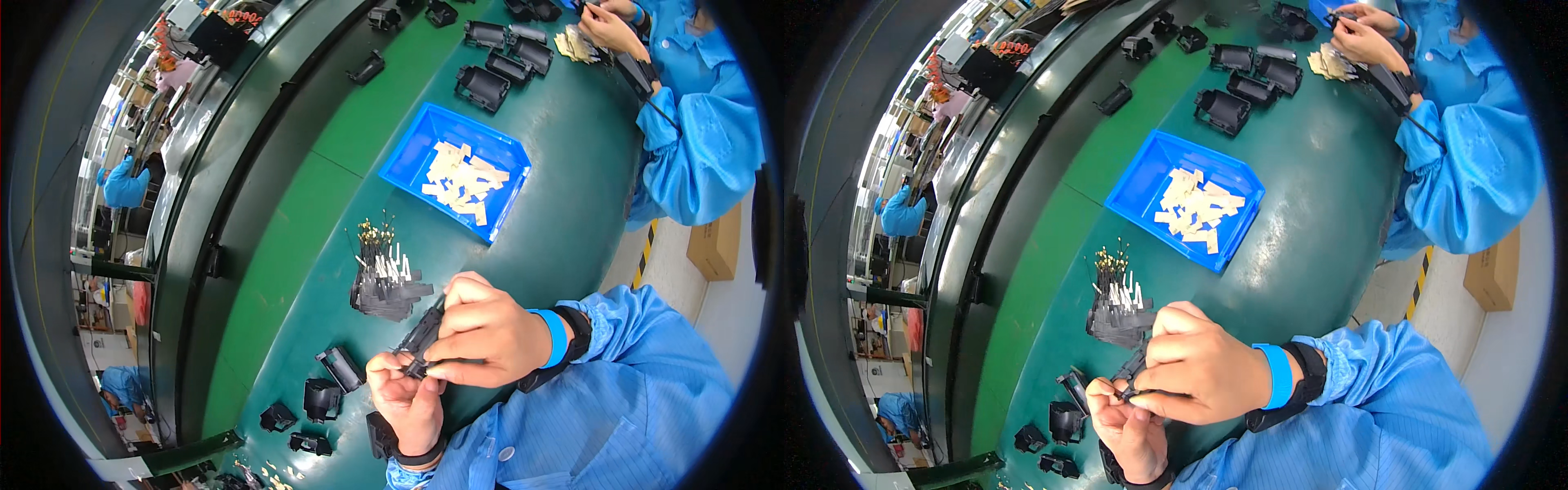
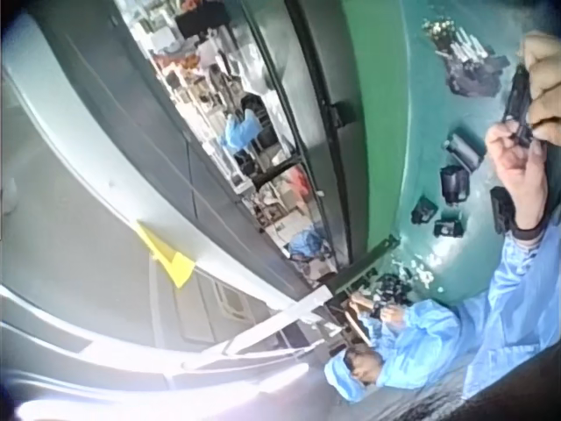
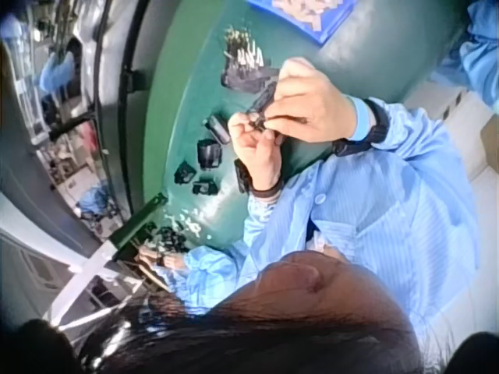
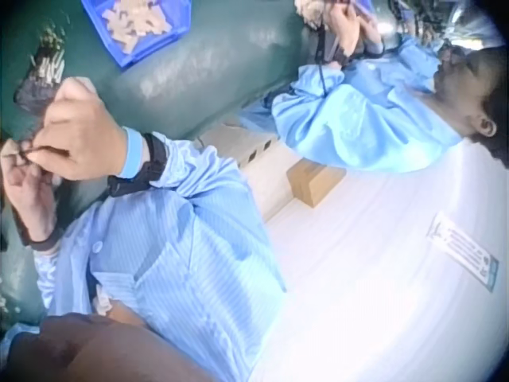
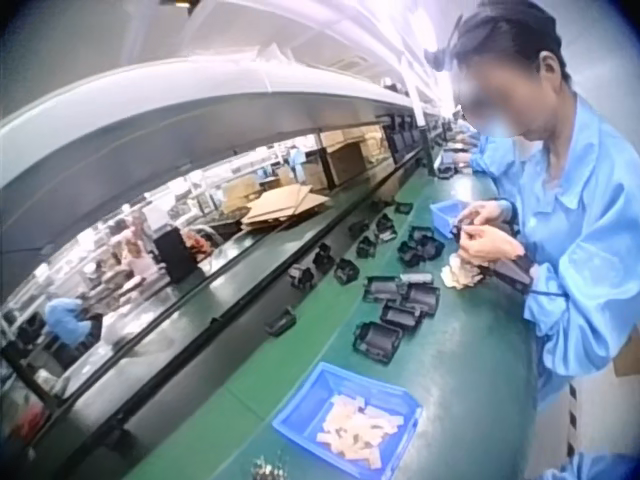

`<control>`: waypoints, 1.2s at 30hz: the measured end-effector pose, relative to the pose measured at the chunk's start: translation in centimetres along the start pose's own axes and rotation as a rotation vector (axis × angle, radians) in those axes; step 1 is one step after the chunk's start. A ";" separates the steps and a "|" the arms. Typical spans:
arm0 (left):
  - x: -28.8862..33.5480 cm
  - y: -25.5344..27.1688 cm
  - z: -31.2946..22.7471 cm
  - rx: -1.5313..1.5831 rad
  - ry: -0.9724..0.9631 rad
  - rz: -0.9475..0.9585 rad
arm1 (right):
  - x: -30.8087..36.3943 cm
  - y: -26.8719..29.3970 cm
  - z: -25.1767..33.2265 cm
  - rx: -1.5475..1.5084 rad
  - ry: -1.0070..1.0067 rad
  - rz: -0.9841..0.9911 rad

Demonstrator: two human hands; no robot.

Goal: Assembling electronic components on a production line.

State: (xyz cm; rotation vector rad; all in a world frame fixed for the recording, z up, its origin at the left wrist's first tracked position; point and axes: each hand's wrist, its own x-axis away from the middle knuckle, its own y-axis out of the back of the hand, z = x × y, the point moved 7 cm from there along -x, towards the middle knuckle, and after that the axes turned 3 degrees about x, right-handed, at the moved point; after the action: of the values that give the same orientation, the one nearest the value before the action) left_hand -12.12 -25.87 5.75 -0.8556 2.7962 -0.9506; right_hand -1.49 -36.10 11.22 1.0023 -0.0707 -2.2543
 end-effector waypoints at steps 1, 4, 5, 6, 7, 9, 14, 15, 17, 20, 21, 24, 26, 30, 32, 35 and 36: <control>0.0 0.0 0.1 0.017 0.019 0.008 | -0.1 0.4 0.3 0.052 0.010 -0.016; 0.3 0.6 -0.1 0.014 0.022 -0.035 | -0.7 2.1 0.2 0.123 -0.025 -0.024; 0.3 0.7 0.0 0.002 0.037 -0.021 | -0.7 2.5 0.1 0.103 -0.065 -0.006; 0.3 0.5 0.0 0.002 0.052 0.004 | -0.7 2.4 0.1 0.106 -0.055 -0.001; 0.3 0.5 0.0 0.007 0.043 0.004 | -0.6 2.0 -0.3 0.038 -0.115 0.019; 0.2 0.6 0.1 0.037 0.055 0.010 | -0.1 1.3 -0.8 -0.023 -0.166 0.042; 0.1 0.8 0.3 0.062 0.051 0.028 | 1.3 -1.1 -2.1 -0.352 -0.362 0.221; 0.0 0.9 0.2 0.063 0.038 0.008 | 1.3 -1.3 -2.0 -0.377 -0.363 0.232; -0.1 1.0 0.2 0.062 0.047 0.000 | 1.6 -1.5 -2.2 -0.422 -0.405 0.292; -0.3 0.6 0.1 0.052 0.062 -0.001 | 1.9 -1.8 -2.4 -0.457 -0.465 0.307; -0.4 0.5 0.1 0.042 0.068 0.004 | 2.0 -1.8 -2.5 -0.471 -0.475 0.296; -0.3 0.8 0.3 0.034 0.100 -0.029 | 2.1 -1.8 -2.5 -0.473 -0.473 0.292; -0.3 0.9 0.3 0.029 0.145 -0.051 | 2.0 -1.7 -2.5 -0.460 -0.461 0.298; -0.6 0.2 -0.2 0.088 0.155 -0.088 | 2.0 -1.6 -2.3 -0.423 -0.427 0.280; -0.8 0.5 -0.1 0.101 0.161 -0.081 | 1.9 -1.7 -2.3 -0.404 -0.413 0.281; -1.0 0.5 -0.3 0.095 0.164 -0.086 | 1.7 -1.7 -2.2 -0.379 -0.328 0.238; -1.1 0.4 -0.3 0.105 0.174 -0.082 | 1.7 -1.7 -2.3 -0.386 -0.327 0.235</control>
State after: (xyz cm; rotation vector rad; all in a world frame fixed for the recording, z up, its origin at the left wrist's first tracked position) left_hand -11.48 -24.89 5.61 -0.9221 2.8401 -1.2296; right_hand -1.72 -35.32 7.96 0.3969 0.0977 -2.0861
